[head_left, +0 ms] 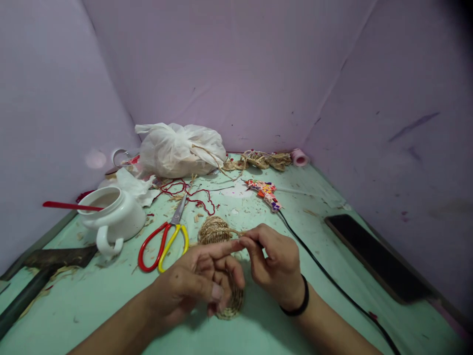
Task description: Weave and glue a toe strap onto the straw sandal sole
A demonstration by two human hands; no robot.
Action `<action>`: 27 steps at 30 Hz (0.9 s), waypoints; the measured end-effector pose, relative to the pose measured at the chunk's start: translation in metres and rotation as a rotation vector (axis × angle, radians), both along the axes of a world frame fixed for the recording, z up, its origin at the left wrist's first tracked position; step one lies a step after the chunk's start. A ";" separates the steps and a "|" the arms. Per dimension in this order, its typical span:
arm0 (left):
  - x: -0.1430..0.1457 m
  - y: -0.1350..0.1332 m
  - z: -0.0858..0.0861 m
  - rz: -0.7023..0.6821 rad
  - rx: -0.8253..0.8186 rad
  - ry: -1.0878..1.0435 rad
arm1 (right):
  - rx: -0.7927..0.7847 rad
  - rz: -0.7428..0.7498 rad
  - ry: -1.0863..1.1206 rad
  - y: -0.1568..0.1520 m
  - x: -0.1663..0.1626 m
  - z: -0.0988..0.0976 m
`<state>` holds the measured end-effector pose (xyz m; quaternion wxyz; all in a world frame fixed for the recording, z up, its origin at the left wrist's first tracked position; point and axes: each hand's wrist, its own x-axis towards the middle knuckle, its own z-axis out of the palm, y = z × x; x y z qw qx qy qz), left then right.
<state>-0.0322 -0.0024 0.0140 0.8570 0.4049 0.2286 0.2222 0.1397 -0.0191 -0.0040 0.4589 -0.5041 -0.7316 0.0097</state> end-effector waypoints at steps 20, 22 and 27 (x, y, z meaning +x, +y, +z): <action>-0.005 -0.023 -0.001 0.543 1.623 0.546 | -0.966 0.555 1.057 -0.019 -0.046 -0.007; -0.005 -0.023 -0.002 0.516 1.776 0.591 | -1.006 0.593 1.199 -0.023 -0.051 -0.008; -0.006 -0.026 0.011 0.583 1.881 0.657 | -1.079 0.725 1.476 -0.029 -0.053 -0.006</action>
